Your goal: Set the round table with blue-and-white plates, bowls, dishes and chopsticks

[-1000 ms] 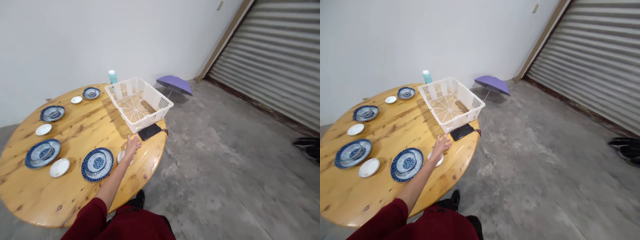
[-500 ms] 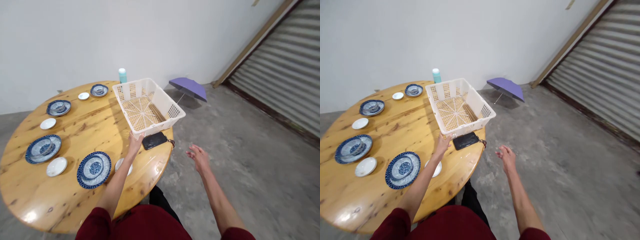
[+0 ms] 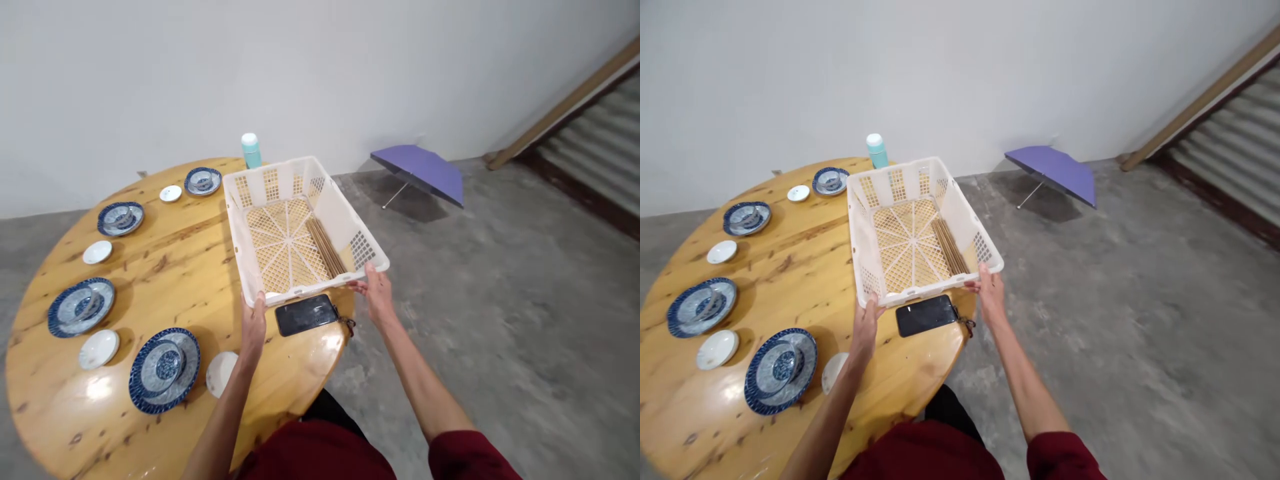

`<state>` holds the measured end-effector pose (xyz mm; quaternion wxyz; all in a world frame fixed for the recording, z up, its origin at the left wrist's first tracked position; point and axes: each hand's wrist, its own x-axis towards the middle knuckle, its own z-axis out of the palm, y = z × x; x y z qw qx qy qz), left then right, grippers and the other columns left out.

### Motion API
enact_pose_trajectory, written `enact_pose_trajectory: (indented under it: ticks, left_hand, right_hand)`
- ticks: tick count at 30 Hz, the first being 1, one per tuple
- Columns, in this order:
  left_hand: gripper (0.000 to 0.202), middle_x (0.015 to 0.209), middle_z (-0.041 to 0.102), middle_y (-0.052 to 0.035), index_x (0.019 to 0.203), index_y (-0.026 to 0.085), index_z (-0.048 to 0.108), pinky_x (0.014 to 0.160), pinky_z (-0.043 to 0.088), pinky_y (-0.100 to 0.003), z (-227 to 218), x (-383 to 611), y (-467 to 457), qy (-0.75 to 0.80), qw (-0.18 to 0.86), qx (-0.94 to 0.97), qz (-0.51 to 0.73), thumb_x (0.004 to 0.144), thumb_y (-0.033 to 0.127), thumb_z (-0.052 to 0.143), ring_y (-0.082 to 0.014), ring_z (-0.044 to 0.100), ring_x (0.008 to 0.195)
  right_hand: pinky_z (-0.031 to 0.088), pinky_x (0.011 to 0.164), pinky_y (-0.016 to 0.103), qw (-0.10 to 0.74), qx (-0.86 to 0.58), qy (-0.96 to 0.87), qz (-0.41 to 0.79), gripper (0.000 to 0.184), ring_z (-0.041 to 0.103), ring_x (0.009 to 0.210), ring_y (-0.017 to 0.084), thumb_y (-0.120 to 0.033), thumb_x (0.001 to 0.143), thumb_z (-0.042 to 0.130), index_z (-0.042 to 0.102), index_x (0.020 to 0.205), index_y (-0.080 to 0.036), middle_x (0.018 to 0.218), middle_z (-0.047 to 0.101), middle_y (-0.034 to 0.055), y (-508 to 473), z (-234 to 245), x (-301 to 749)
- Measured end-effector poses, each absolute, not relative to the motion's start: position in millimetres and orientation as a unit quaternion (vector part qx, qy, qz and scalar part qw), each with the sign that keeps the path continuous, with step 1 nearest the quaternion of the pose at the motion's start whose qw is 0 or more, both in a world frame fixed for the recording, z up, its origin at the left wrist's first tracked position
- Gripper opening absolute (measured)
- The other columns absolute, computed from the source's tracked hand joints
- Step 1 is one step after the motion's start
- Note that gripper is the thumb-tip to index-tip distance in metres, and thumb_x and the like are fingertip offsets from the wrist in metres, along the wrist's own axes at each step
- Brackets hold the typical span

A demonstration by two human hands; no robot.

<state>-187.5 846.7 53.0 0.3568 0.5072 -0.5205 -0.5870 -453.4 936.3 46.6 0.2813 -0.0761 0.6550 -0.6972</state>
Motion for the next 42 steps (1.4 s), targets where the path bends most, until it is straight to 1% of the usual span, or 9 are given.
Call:
enact_pose_trajectory:
  ticks: [5, 11, 14, 18, 22, 26, 30, 38, 42]
  left_hand:
    - [0.056, 0.151, 0.056, -0.0101, 0.154, 0.027, 0.041, 0.099, 0.062, -0.039, 66.2, -196.9, 824.5, -0.482, 0.391, 0.535, -0.574, 0.101, 0.044, 0.049, -0.0281, 0.055, 0.139]
    - [0.052, 0.150, 0.057, -0.0100, 0.148, 0.025, 0.049, 0.100, 0.061, -0.041, 69.6, -197.4, 816.3, -0.490, 0.400, 0.534, -0.561, 0.100, 0.047, 0.052, -0.0290, 0.057, 0.137]
    - [0.052, 0.148, 0.058, -0.0098, 0.146, 0.026, 0.050, 0.100, 0.061, -0.042, 70.1, -198.5, 817.0, -0.495, 0.399, 0.534, -0.557, 0.100, 0.049, 0.053, -0.0292, 0.057, 0.136]
    - [0.053, 0.148, 0.059, -0.0088, 0.145, 0.027, 0.053, 0.100, 0.061, -0.039, 73.7, -202.7, 819.1, -0.497, 0.398, 0.531, -0.559, 0.098, 0.051, 0.055, -0.0290, 0.056, 0.137]
    - [0.059, 0.147, 0.059, -0.0104, 0.147, 0.027, 0.049, 0.106, 0.056, -0.044, 63.7, -209.1, 817.3, -0.499, 0.413, 0.511, -0.565, 0.096, 0.055, 0.059, -0.0286, 0.052, 0.140]
    - [0.057, 0.150, 0.057, -0.0085, 0.144, 0.028, 0.051, 0.111, 0.051, -0.046, 49.3, -211.0, 814.8, -0.485, 0.420, 0.502, -0.580, 0.096, 0.057, 0.059, -0.0291, 0.048, 0.145]
    - [0.058, 0.150, 0.057, -0.0068, 0.146, 0.030, 0.049, 0.112, 0.050, -0.047, 45.9, -210.7, 814.7, -0.480, 0.428, 0.493, -0.586, 0.096, 0.057, 0.059, -0.0288, 0.048, 0.144]
    - [0.056, 0.146, 0.059, -0.0100, 0.140, 0.025, 0.053, 0.113, 0.050, -0.049, 43.2, -211.1, 807.9, -0.487, 0.428, 0.495, -0.578, 0.095, 0.058, 0.061, -0.0301, 0.051, 0.142]
    - [0.052, 0.148, 0.058, -0.0111, 0.140, 0.024, 0.054, 0.108, 0.054, -0.045, 50.4, -208.8, 808.4, -0.483, 0.438, 0.503, -0.567, 0.096, 0.052, 0.061, -0.0297, 0.053, 0.140]
  right_hand:
    - [0.056, 0.054, 0.025, 0.295, -0.107, 0.657, -0.685, 0.064, 0.069, 0.061, 0.014, -0.072, 0.067, 0.077, 0.061, 0.099, -0.019, 0.087, 0.070, 0.0001, 915.6, 48.2, -460.3]
    - [0.056, 0.058, 0.026, 0.290, -0.131, 0.661, -0.680, 0.057, 0.070, 0.066, 0.016, -0.066, 0.073, 0.077, 0.063, 0.100, -0.017, 0.086, 0.070, 0.0005, 910.5, 42.9, -465.4]
    - [0.056, 0.057, 0.026, 0.287, -0.140, 0.671, -0.670, 0.057, 0.070, 0.066, 0.016, -0.067, 0.075, 0.075, 0.062, 0.101, -0.018, 0.087, 0.070, 0.0016, 912.3, 41.1, -468.0]
    - [0.056, 0.057, 0.025, 0.272, -0.154, 0.697, -0.646, 0.057, 0.070, 0.067, 0.015, -0.070, 0.076, 0.071, 0.063, 0.101, -0.019, 0.089, 0.071, 0.0026, 917.3, 43.9, -473.4]
    - [0.056, 0.057, 0.021, 0.260, -0.175, 0.699, -0.643, 0.053, 0.071, 0.072, 0.013, -0.070, 0.085, 0.063, 0.062, 0.106, -0.021, 0.091, 0.067, 0.0001, 918.3, 35.0, -484.6]
    - [0.056, 0.059, 0.020, 0.274, -0.185, 0.697, -0.636, 0.051, 0.071, 0.073, 0.011, -0.069, 0.090, 0.057, 0.059, 0.114, -0.023, 0.091, 0.064, -0.0010, 917.0, 19.7, -494.3]
    - [0.057, 0.061, 0.023, 0.277, -0.192, 0.693, -0.637, 0.051, 0.070, 0.072, 0.012, -0.067, 0.091, 0.057, 0.059, 0.116, -0.023, 0.090, 0.064, -0.0005, 917.5, 16.5, -497.6]
    - [0.057, 0.062, 0.024, 0.266, -0.196, 0.699, -0.634, 0.053, 0.071, 0.073, 0.013, -0.069, 0.089, 0.059, 0.061, 0.108, -0.020, 0.087, 0.063, 0.0010, 912.5, 25.9, -492.2]
    - [0.056, 0.062, 0.025, 0.266, -0.202, 0.700, -0.631, 0.057, 0.070, 0.071, 0.014, -0.071, 0.084, 0.063, 0.061, 0.105, -0.019, 0.085, 0.065, 0.0014, 911.8, 35.1, -485.2]
